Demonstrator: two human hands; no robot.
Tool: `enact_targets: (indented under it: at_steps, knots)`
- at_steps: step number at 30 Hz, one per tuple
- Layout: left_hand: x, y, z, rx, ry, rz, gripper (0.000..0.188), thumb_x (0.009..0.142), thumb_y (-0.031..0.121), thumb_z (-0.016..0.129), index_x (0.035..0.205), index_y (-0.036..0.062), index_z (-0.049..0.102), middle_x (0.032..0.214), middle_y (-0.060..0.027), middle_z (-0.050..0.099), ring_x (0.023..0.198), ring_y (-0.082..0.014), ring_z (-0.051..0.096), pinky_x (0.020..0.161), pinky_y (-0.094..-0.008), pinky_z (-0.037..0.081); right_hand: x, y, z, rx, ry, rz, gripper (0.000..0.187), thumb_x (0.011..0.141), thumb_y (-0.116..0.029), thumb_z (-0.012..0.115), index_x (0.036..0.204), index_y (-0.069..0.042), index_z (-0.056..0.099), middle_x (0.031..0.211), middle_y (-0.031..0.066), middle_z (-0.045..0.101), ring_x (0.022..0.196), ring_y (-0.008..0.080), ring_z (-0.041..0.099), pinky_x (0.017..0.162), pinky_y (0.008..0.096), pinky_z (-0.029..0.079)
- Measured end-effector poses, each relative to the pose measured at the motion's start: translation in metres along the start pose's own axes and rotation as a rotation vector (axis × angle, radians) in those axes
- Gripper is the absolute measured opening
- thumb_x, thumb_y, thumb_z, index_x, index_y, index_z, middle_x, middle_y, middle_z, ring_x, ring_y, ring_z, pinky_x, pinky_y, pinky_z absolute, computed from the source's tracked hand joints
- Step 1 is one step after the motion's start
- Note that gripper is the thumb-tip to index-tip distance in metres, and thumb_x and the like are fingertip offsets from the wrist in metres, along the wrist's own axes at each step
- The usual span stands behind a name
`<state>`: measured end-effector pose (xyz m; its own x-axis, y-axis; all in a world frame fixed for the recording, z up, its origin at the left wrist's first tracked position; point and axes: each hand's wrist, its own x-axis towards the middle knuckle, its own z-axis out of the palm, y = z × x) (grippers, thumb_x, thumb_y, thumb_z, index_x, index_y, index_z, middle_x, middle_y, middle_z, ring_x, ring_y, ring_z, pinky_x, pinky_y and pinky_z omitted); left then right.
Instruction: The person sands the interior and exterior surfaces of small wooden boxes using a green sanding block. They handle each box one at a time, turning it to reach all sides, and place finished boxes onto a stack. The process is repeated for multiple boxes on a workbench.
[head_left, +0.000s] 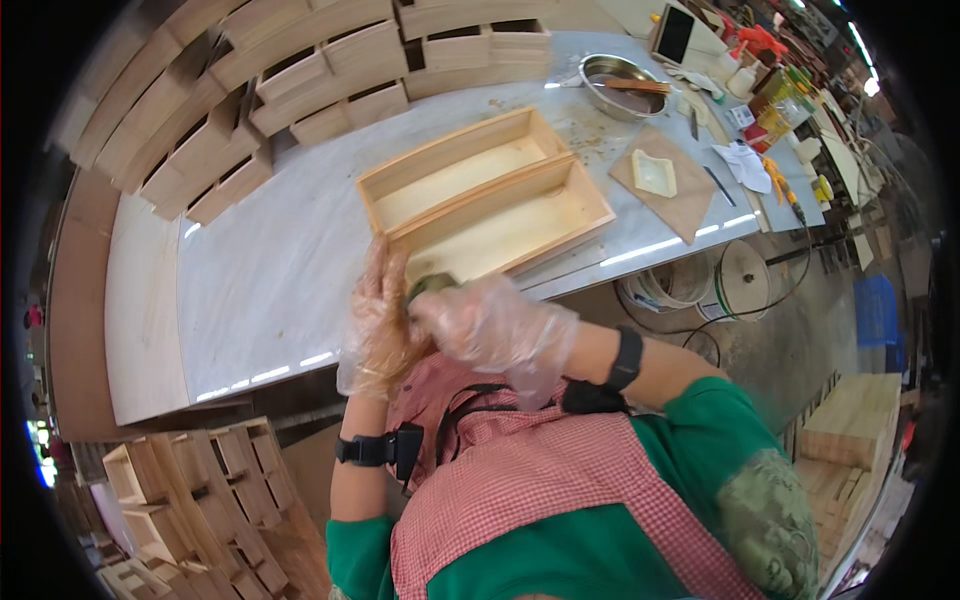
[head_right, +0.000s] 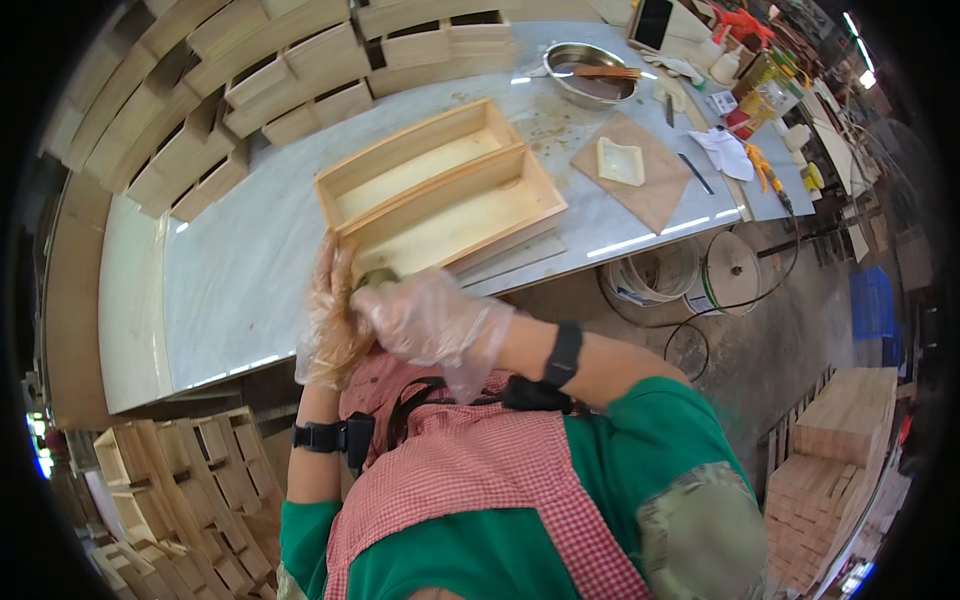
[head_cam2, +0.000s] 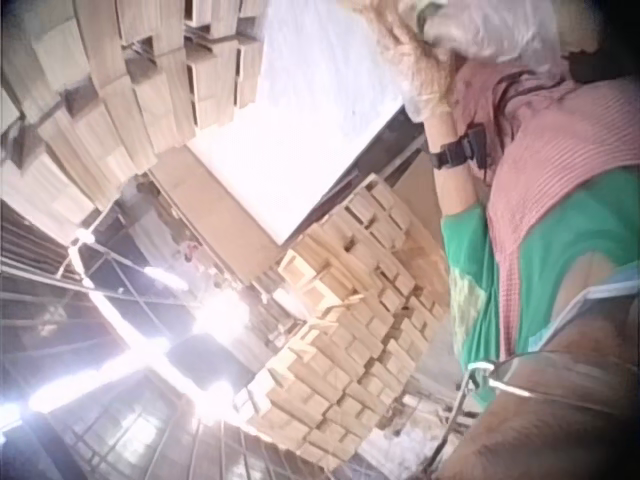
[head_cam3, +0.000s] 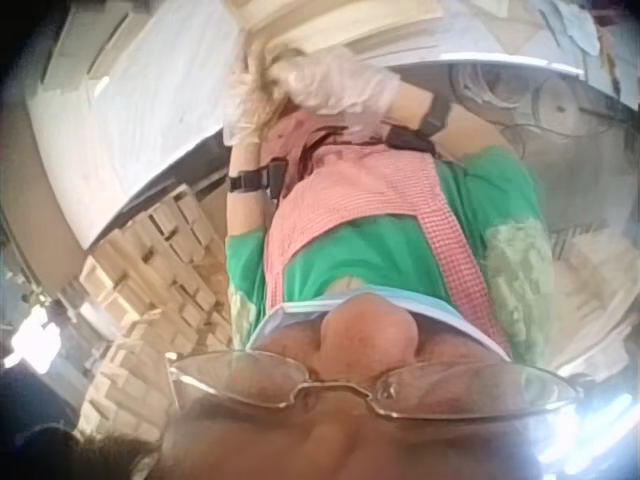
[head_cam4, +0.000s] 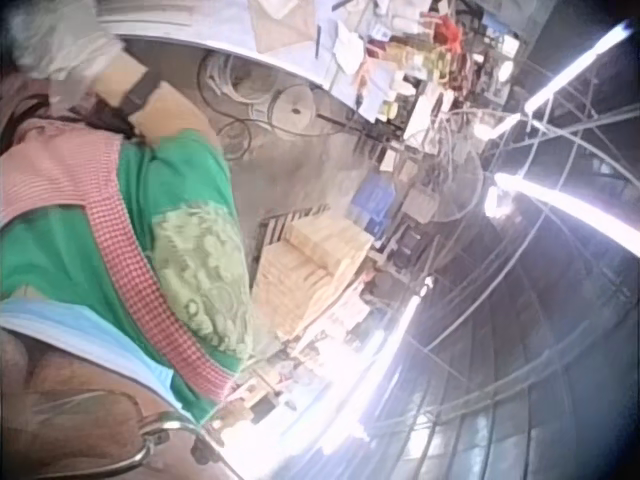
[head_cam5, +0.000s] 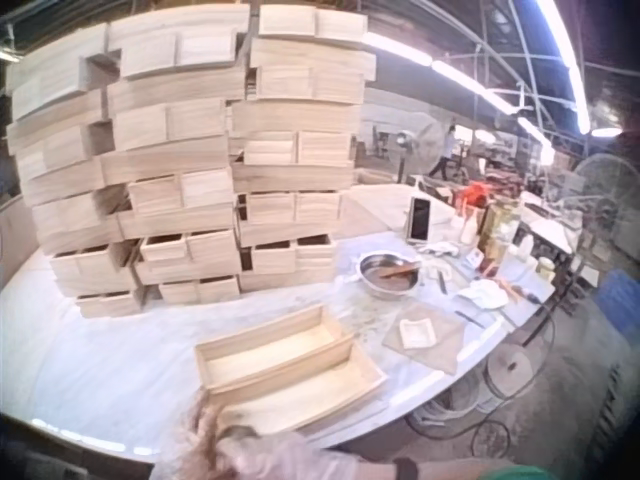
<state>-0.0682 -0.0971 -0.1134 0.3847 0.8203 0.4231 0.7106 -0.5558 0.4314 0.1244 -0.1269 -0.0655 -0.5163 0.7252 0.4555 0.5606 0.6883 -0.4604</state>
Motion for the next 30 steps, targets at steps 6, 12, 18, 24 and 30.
enact_targets:
  at_steps: [6, 12, 18, 24, 30]
  knots:
    - [0.002, 0.017, -0.020, 0.033, -0.114, -0.119, 0.098, 0.074, 0.037, 0.089, 0.154, 0.0169, 0.036, 0.162, -0.0177, 0.034, 0.137, -0.0439, 0.045, 0.113, -0.0506, 0.042, -0.068, 0.074, -0.083, -0.314, -0.101, 0.181, 0.014, 0.099, -0.013, 0.053, 0.106, -0.007, 0.063, 0.094, 0.0163, 0.069, 0.072, 0.0327, 0.070, 0.063, 0.0420, 0.057]
    - [0.000, 0.020, -0.015, 0.043, -0.173, 0.019, 0.068, 0.080, 0.031, 0.085, 0.137, 0.0136, 0.053, 0.146, -0.0162, 0.051, 0.123, -0.0396, 0.054, 0.102, -0.0475, 0.048, -0.081, 0.110, -0.132, -0.395, -0.026, 0.432, 0.022, 0.099, -0.020, 0.056, 0.119, -0.012, 0.062, 0.091, 0.0139, 0.070, 0.077, 0.0325, 0.070, 0.067, 0.0433, 0.057]
    - [0.017, 0.028, -0.019, 0.073, -0.211, 0.090, 0.036, 0.081, 0.032, 0.082, 0.095, 0.0048, 0.062, 0.102, -0.0127, 0.061, 0.094, -0.0360, 0.059, 0.084, -0.0481, 0.050, -0.017, 0.183, -0.134, -0.305, 0.114, 0.285, 0.024, 0.102, -0.026, 0.054, 0.118, -0.010, 0.061, 0.098, 0.0169, 0.071, 0.082, 0.0391, 0.069, 0.073, 0.0497, 0.056]
    - [0.013, 0.030, -0.017, 0.038, -0.215, 0.025, 0.037, 0.082, 0.029, 0.082, 0.092, 0.0044, 0.057, 0.093, -0.0131, 0.056, 0.088, -0.0357, 0.057, 0.077, -0.0473, 0.049, -0.077, 0.119, -0.137, -0.315, -0.129, 0.469, 0.023, 0.100, -0.025, 0.057, 0.116, -0.010, 0.063, 0.094, 0.0172, 0.071, 0.080, 0.0355, 0.070, 0.065, 0.0475, 0.057]
    - [0.019, 0.036, -0.020, 0.069, -0.259, -0.010, 0.035, 0.082, 0.031, 0.082, 0.088, 0.0058, 0.058, 0.090, -0.0124, 0.057, 0.087, -0.0354, 0.058, 0.076, -0.0468, 0.050, -0.103, 0.065, -0.113, -0.168, -0.018, 0.266, 0.018, 0.095, -0.014, 0.064, 0.111, -0.006, 0.063, 0.103, 0.0100, 0.067, 0.074, 0.0299, 0.070, 0.061, 0.0418, 0.056]
